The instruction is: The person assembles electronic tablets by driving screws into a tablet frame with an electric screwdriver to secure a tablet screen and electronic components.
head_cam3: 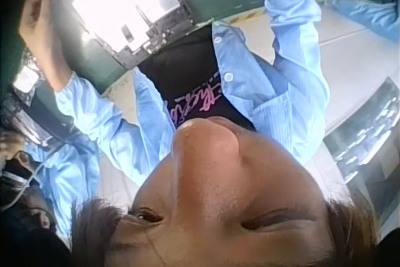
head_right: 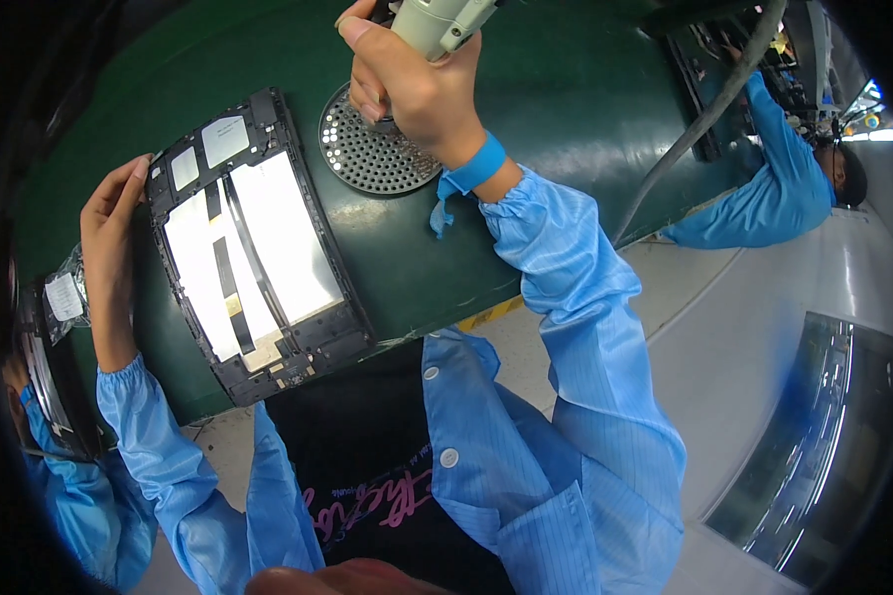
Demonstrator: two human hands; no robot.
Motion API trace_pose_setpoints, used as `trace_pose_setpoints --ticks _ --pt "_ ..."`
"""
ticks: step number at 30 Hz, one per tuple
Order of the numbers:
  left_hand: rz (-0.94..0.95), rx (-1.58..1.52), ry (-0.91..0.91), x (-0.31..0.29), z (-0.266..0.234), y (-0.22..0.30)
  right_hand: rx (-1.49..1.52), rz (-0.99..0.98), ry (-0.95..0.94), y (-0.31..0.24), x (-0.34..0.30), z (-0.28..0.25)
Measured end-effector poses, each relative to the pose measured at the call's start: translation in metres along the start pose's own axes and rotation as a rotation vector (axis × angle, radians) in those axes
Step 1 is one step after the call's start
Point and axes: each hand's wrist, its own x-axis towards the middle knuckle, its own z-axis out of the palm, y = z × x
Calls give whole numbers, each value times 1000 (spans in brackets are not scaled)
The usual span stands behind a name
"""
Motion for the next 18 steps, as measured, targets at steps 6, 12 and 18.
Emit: trace_pose_setpoints --ticks 6,12,18 --pt "-3 -8 -4 2 -3 -2 -27 -2 16 -2 3 2" --pt "-2 50 -89 2 -7 4 -53 29 10 -11 2 8" --pt "47 7 -188 7 -21 -1 -79 -4 -4 -18 7 15"
